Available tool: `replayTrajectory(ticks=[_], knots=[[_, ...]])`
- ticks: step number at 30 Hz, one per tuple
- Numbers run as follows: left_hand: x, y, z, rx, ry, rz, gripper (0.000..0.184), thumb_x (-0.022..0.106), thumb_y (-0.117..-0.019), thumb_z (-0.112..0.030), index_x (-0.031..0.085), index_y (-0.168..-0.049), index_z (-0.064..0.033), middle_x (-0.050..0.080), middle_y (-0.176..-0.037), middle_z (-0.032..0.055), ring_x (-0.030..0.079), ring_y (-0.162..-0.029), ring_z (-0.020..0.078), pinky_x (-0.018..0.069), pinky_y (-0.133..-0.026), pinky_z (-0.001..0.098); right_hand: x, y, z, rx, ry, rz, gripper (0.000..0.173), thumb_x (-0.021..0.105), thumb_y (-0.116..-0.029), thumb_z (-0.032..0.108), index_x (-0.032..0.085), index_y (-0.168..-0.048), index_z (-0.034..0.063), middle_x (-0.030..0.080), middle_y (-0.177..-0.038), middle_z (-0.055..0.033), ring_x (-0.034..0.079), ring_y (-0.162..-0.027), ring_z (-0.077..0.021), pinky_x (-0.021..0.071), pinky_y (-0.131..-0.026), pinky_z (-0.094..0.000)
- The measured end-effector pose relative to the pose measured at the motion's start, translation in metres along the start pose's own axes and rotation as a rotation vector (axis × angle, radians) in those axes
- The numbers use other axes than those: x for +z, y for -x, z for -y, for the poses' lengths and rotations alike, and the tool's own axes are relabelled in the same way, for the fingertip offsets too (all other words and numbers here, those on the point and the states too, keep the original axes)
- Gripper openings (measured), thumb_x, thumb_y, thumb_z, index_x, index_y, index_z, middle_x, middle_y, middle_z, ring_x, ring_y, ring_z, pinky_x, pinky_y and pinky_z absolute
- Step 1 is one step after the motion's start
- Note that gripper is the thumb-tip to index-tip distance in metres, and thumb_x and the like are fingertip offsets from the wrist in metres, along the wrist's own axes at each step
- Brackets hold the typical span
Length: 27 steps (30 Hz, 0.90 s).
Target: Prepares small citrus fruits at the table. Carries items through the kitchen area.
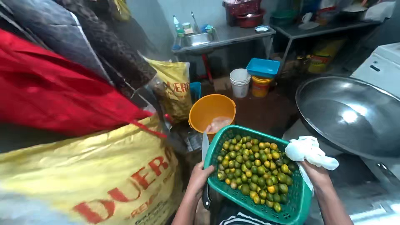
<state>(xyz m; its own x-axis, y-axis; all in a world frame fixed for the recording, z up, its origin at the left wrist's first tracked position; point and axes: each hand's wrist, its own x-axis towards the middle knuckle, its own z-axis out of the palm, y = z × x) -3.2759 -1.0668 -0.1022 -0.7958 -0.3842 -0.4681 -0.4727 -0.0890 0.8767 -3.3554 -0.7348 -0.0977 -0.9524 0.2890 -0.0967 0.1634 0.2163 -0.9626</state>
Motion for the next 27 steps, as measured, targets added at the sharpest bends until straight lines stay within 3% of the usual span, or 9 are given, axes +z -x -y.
replayTrajectory(ticks=[5,9,13,15,18,22,27], knots=[[0.046,-0.116,-0.053,0.072,0.097,-0.006,0.019,0.059,-0.0858,0.005,0.067,-0.103,0.0019,0.071,-0.082,0.0063,0.069,-0.071,0.0117,0.0596,-0.066,0.0290,0.050,-0.117,0.033,0.131,-0.047,-0.070,0.032,0.065,-0.0973,0.003,0.059,-0.126,-0.0097,0.066,-0.120,-0.0178,0.061,-0.110,-0.0141,0.0491,-0.099,-0.0310],[0.078,-0.207,-0.117,0.132,0.109,0.016,0.022,0.058,-0.0855,0.004,0.067,-0.106,0.0020,0.071,-0.086,0.0047,0.070,-0.074,0.0095,0.0600,-0.069,0.0280,0.092,-0.223,0.070,0.163,-0.322,-0.144,0.024,0.057,-0.1010,0.003,0.058,-0.124,-0.0034,0.066,-0.107,-0.0053,0.064,-0.095,-0.0035,0.0546,-0.085,-0.0218],[0.106,-0.285,-0.171,0.161,0.070,0.006,0.021,0.062,-0.0813,0.001,0.070,-0.100,0.0015,0.070,-0.096,0.0101,0.069,-0.082,0.0158,0.0598,-0.073,0.0325,0.121,-0.320,0.066,0.243,-0.528,-0.115,0.021,0.050,-0.1048,0.012,0.062,-0.117,0.0008,0.071,-0.097,-0.0047,0.069,-0.087,-0.0086,0.0598,-0.077,-0.0280],[0.119,-0.324,-0.189,0.159,0.038,0.016,0.020,0.063,-0.0807,0.000,0.070,-0.100,0.0017,0.067,-0.100,0.0116,0.068,-0.085,0.0172,0.0592,-0.074,0.0341,0.138,-0.362,0.064,0.287,-0.541,-0.115,0.022,0.049,-0.1055,0.014,0.061,-0.118,0.0014,0.070,-0.098,-0.0039,0.068,-0.086,-0.0083,0.0593,-0.077,-0.0284],[0.146,-0.383,-0.207,0.131,0.070,-0.004,0.017,0.061,-0.0813,0.001,0.070,-0.096,-0.0014,0.071,-0.086,0.0054,0.069,-0.074,0.0121,0.0595,-0.068,0.0306,0.165,-0.430,0.068,0.319,-0.513,-0.095,0.021,0.049,-0.1057,0.014,0.062,-0.116,0.0017,0.071,-0.094,-0.0038,0.069,-0.083,-0.0079,0.0595,-0.074,-0.0273],[0.185,-0.462,-0.237,0.117,0.168,-0.059,0.018,0.059,-0.0841,0.003,0.070,-0.098,-0.0010,0.073,-0.083,0.0042,0.070,-0.072,0.0111,0.0603,-0.067,0.0300,0.203,-0.541,0.084,0.332,-0.473,-0.059,0.020,0.050,-0.1054,0.013,0.062,-0.117,0.0014,0.071,-0.095,-0.0039,0.069,-0.083,-0.0083,0.0593,-0.074,-0.0268],[0.237,-0.546,-0.304,0.158,0.300,-0.193,0.020,0.059,-0.0837,0.004,0.070,-0.100,-0.0003,0.073,-0.083,0.0040,0.071,-0.073,0.0118,0.0611,-0.068,0.0309,0.243,-0.688,0.131,0.248,-0.365,0.142,0.020,0.050,-0.1054,0.011,0.062,-0.117,0.0006,0.071,-0.094,-0.0022,0.068,-0.083,-0.0064,0.0593,-0.075,-0.0259]])
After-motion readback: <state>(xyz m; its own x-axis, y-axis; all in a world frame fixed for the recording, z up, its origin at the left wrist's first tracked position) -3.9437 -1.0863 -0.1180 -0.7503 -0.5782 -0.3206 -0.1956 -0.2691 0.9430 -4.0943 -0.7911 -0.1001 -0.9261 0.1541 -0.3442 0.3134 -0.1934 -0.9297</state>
